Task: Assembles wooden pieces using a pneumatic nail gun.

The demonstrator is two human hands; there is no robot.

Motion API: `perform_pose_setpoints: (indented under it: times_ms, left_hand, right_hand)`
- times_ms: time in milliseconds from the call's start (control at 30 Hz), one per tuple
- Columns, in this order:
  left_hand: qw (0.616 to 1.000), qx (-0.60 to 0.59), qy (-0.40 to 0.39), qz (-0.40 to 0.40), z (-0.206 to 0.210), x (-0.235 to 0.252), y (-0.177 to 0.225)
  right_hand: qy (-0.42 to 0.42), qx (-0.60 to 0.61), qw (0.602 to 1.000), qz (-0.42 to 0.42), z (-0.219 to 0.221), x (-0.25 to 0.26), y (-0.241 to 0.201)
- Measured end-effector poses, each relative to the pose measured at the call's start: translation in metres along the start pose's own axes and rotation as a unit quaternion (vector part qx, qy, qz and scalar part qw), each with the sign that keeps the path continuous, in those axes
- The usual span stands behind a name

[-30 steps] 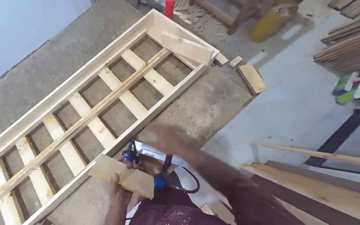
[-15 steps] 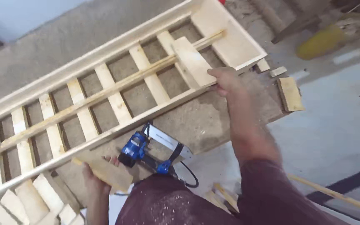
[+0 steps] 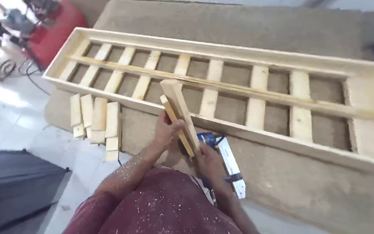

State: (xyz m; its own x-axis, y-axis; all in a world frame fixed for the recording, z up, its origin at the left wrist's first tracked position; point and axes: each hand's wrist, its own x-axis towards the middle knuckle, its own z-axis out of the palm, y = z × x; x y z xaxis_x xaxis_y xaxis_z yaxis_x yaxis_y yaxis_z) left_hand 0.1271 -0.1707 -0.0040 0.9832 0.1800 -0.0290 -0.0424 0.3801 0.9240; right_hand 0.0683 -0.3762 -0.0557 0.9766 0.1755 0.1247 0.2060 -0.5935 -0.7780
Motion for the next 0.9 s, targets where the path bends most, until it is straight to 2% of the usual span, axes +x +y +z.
perform_pose_setpoints:
  times_ms: [133,300,367,467,533,633,700,900]
  left_hand:
    - [0.996,0.021,0.001,0.081,-0.032,-0.034,0.019]
    - [0.988,0.012,0.009,0.152,-0.07,-0.044,0.038]
    - [0.989,0.015,0.011,0.148,-0.082,-0.045,0.046]
    - [0.982,0.055,-0.039,0.178,-0.103,-0.047,0.048]
    - [0.967,0.119,-0.095,0.203,-0.118,-0.05,0.051]
    - [0.953,0.171,-0.161,0.192,-0.13,-0.059,0.053]
    - [0.949,0.177,-0.183,0.187,-0.133,-0.066,0.055]
    - [0.937,0.204,-0.213,0.189,-0.146,-0.079,0.052]
  right_hand:
    - [0.094,-0.055,0.982,-0.152,0.055,-0.02,-0.005]
    - [0.078,-0.072,0.966,-0.234,0.089,-0.026,-0.011]
    - [0.042,-0.077,0.968,-0.236,0.096,-0.026,-0.013]
    - [-0.075,-0.044,0.979,-0.182,0.078,-0.011,-0.041]
    - [-0.099,0.03,0.983,-0.153,0.052,0.008,-0.078]
    - [-0.146,0.085,0.967,-0.19,0.023,0.033,-0.14]
    - [-0.185,0.088,0.956,-0.209,0.023,0.039,-0.167]
    - [-0.189,0.181,0.947,-0.186,0.047,0.033,-0.172]
